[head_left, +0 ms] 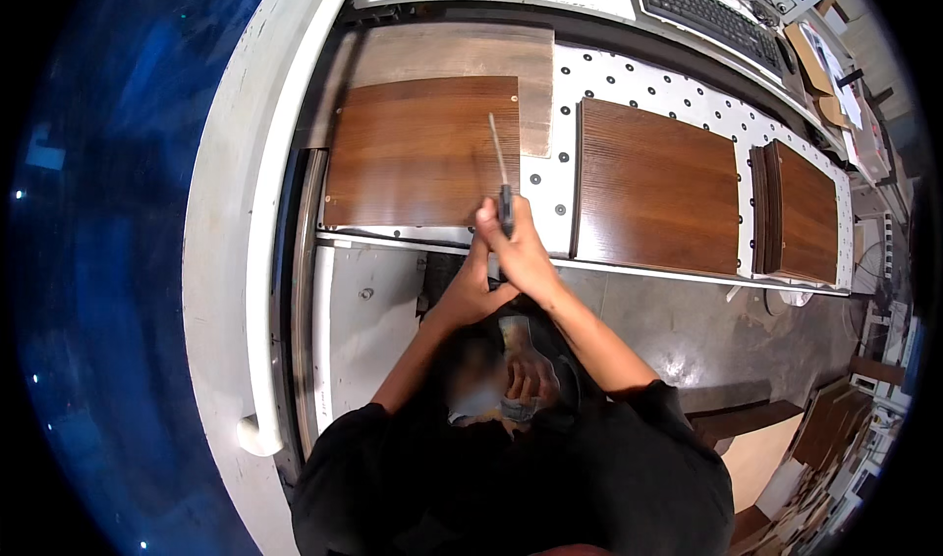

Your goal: The person places rectangular wooden panels onto a perforated metal workbench, aligns them, and uses a handheld air gun to blow off dust or debris. The person then picks up the treated panels and stacks them on a nearby surface. This cycle of placing, cleaning, and stacking is repeated for multiple panels.

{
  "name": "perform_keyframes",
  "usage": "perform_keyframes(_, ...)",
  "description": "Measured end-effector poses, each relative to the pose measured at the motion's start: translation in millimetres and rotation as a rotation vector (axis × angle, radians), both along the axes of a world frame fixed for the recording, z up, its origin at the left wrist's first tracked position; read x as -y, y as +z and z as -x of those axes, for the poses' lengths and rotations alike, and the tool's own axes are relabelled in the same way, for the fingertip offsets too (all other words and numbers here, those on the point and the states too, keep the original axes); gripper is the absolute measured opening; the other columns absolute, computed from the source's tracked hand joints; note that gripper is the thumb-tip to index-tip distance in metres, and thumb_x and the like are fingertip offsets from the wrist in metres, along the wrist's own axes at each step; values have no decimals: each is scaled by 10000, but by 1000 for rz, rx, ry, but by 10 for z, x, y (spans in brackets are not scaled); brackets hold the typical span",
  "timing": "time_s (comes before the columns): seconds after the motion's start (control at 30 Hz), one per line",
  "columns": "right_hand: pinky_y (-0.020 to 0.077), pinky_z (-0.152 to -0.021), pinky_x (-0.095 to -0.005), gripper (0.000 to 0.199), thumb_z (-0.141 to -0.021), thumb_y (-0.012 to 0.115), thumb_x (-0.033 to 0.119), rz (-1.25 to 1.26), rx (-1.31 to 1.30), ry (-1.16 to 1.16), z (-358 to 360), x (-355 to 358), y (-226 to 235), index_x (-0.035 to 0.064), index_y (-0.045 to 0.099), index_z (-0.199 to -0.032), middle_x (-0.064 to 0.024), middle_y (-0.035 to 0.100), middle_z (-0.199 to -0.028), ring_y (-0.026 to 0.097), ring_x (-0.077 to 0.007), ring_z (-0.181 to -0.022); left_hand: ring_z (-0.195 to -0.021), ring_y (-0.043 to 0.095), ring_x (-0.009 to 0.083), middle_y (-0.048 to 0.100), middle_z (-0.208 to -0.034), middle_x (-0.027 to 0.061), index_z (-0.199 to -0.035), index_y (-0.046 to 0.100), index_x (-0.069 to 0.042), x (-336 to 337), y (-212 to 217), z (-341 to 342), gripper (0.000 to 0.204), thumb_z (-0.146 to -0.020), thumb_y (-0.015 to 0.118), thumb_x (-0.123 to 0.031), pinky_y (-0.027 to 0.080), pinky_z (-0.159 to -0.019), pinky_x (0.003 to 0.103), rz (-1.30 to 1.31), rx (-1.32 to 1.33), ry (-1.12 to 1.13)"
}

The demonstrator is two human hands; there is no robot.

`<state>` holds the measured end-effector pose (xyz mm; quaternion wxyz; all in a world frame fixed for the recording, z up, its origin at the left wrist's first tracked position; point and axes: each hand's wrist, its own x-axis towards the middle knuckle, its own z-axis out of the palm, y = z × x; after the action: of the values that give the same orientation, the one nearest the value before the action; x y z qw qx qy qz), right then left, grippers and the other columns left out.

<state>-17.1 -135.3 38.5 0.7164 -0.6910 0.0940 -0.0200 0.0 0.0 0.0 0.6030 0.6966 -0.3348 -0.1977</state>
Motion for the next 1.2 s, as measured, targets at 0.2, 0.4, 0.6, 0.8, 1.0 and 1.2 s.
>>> perform_keyframes(0.2, 308, -1154, -496, 427, -970, 629, 231, 518, 149, 192, 16, -165, -7, 2, 511, -1312, -308, 362, -1477, 349, -459, -1398, -1100, 528, 181, 537, -1218, 91, -1472, 330, -35, -468, 120, 91, 539, -1031, 545, -259, 426, -961, 313, 123, -352, 291)
perform_keyframes(0.4, 208, -1195, -542, 390, -966, 531, 146, 868, 150, -406, -204, 149, -843, 37, 510, -1340, -273, 447, -1430, 379, -447, -1384, -564, 420, 54, 610, -744, 6, -1155, 569, -54, -1178, 413, 234, 468, -1030, 490, -498, 294, -503, 227, -177, -501, 153)
perform_keyframes(0.6, 172, -1205, -581, 386, -949, 492, 81, 927, 149, -322, -206, 150, -1001, 20, 532, -1329, -241, 486, -1424, 364, -426, -1412, -704, 553, 123, 598, -779, 36, -1068, 581, -12, -1439, 645, 333, 399, -1058, 489, -400, 439, -671, 265, -211, -555, 269)
perform_keyframes(0.8, 108, -1214, -577, 435, -965, 468, 152, 985, 105, -278, -207, 115, -971, 21, 515, -1378, -259, 444, -1469, 319, -421, -1444, -548, 518, 103, 528, -631, 7, -989, 570, -63, -1904, 532, 42, 493, -1039, 454, -540, 352, -512, 249, -399, -276, 905)
perform_keyframes(1.0, 119, -1209, -574, 433, -963, 483, 152, 972, 106, -263, -165, 90, -952, 12, 522, -1370, -254, 436, -1470, 313, -420, -1442, -502, 489, 100, 517, -600, 7, -1049, 636, -27, -1955, 510, -426, 514, -1028, 494, -521, 366, -487, 270, -385, -341, 908)
perform_keyframes(1.2, 139, -1206, -574, 432, -960, 486, 153, 994, 117, -272, -172, 90, -953, 6, 530, -1363, -251, 438, -1469, 320, -409, -1441, -466, 473, 110, 503, -586, 10, -1033, 630, -40, -1647, 275, -1348, 517, -1009, 523, -546, 368, -450, 270, -271, -253, 789)
